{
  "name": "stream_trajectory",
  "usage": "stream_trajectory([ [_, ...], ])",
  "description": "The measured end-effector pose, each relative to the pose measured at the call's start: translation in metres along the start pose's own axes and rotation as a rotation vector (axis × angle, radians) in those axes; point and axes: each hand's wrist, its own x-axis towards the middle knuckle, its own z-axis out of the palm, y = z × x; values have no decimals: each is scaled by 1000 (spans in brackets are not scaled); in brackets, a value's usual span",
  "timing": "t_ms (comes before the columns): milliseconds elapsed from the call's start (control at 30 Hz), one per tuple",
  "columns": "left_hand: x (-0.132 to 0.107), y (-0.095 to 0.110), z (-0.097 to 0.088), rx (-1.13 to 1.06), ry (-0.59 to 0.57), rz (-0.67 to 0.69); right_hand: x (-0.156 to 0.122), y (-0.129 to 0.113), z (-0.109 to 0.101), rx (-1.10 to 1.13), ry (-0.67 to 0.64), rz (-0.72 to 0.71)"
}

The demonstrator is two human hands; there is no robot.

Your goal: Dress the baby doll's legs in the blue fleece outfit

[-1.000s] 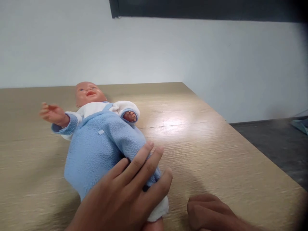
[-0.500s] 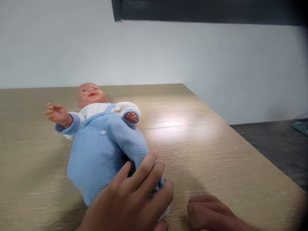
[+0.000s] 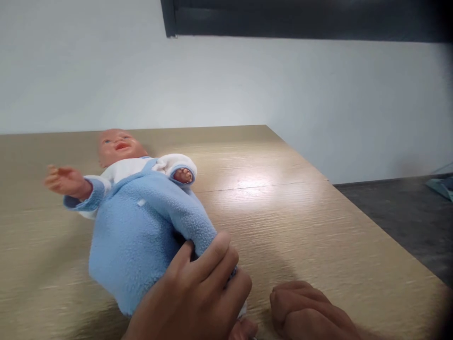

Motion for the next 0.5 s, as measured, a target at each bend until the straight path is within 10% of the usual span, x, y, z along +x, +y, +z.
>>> stream_trajectory([
  [500, -4, -31, -30, -113, -157, 102, -66, 35, 42, 191, 67, 60],
])
